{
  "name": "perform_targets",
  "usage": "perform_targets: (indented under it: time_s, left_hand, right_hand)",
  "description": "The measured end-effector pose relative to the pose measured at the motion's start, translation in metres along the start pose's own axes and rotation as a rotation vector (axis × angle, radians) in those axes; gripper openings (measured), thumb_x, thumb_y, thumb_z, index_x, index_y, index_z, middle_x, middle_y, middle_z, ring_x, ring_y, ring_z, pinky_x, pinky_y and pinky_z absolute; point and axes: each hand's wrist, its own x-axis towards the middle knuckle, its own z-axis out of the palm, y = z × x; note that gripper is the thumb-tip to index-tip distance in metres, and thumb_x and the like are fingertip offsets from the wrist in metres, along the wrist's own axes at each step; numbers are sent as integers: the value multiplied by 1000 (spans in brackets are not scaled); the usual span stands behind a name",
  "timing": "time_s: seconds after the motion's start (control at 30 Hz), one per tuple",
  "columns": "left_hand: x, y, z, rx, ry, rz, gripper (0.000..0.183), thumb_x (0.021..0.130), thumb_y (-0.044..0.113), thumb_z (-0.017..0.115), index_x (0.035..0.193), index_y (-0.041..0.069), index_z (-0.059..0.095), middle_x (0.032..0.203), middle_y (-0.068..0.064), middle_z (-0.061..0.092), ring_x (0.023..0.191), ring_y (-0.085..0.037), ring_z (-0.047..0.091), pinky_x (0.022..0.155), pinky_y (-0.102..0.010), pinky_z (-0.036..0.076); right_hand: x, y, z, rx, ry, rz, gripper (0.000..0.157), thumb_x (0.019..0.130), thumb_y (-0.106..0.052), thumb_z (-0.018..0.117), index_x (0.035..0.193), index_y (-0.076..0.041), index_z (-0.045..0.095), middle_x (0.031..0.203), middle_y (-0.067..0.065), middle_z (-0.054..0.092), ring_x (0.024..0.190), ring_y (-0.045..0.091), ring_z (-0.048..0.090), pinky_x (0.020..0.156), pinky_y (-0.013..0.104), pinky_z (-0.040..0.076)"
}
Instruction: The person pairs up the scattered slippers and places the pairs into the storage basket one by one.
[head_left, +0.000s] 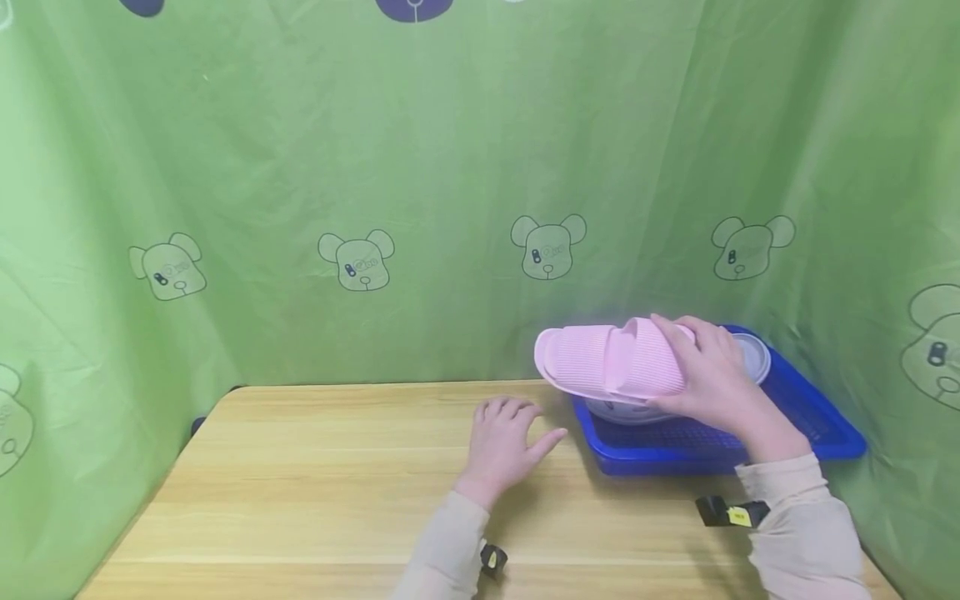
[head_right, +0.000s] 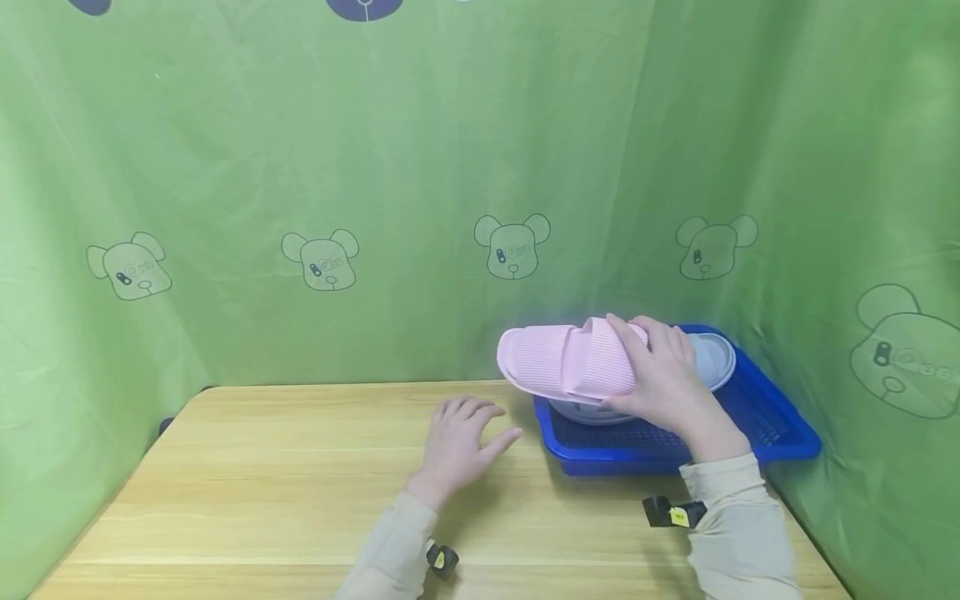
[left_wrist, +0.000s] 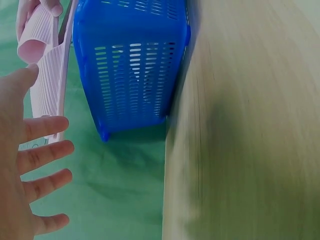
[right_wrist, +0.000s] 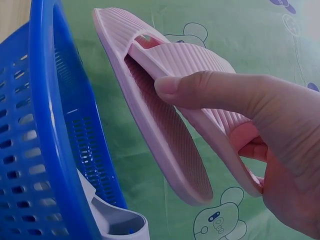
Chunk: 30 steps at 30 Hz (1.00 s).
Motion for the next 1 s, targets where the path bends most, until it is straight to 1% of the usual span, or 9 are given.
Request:
perform_targets:
  time_s: [0.2, 0.37, 0.47, 0.6, 0.73, 0.87, 1.0]
  left_hand:
    - [6, 7, 1, 5, 10, 13, 58, 93, 69, 39, 116, 24, 68, 125, 5, 66, 119, -19, 57, 106, -49, 42]
    - [12, 14, 4, 21, -5, 31, 59, 93, 70, 39, 117, 24, 68, 126, 6, 66, 121, -19, 57, 107, -49, 42]
    - [15, 17, 5, 30, -26, 35, 60, 92, 71, 38, 117, 25, 68, 126, 7, 66, 122, -19, 56, 108, -51, 41]
    - [17, 20, 7, 40, -52, 42, 61, 92, 72, 37, 119, 26, 67, 126, 7, 65, 123, -19, 55, 108, -53, 41]
    - [19, 23, 9, 44, -78, 46, 63, 92, 73, 35, 123, 28, 64, 129, 7, 64, 126, -20, 54, 109, -53, 40]
    - [22, 27, 10, 41, -126, 51, 65, 92, 74, 33, 131, 29, 59, 136, 6, 60, 131, -21, 50, 112, -54, 37]
    - [25, 31, 11, 52, -159, 64, 66, 92, 74, 33, 135, 30, 56, 139, 5, 58, 134, -22, 48, 113, -55, 36]
  right_hand:
    - [-2, 4, -4, -17, 12, -18, 117, 45, -29, 95, 146, -8, 39, 128, 29, 44, 115, 48, 38, 96, 65, 29]
    - [-4, 7, -9, -45, 16, -19, 116, 44, -31, 95, 144, -7, 41, 127, 30, 45, 113, 49, 39, 94, 63, 31]
    - [-5, 8, -12, -70, 12, -2, 116, 44, -31, 95, 144, -8, 41, 127, 29, 46, 112, 49, 40, 92, 63, 31]
    - [-7, 9, -15, -81, -9, 31, 117, 45, -31, 95, 145, -10, 39, 130, 29, 44, 114, 50, 38, 94, 67, 28]
    - [-9, 12, -17, -75, -11, 35, 118, 44, -30, 95, 146, -10, 38, 130, 30, 44, 115, 51, 37, 96, 70, 25]
    - [-10, 16, -20, -83, -1, 32, 119, 43, -29, 95, 146, -10, 38, 129, 29, 44, 114, 51, 38, 97, 71, 25]
    - [-12, 19, -22, -88, -8, 39, 120, 43, -31, 96, 147, -11, 37, 130, 31, 43, 115, 51, 37, 98, 72, 23]
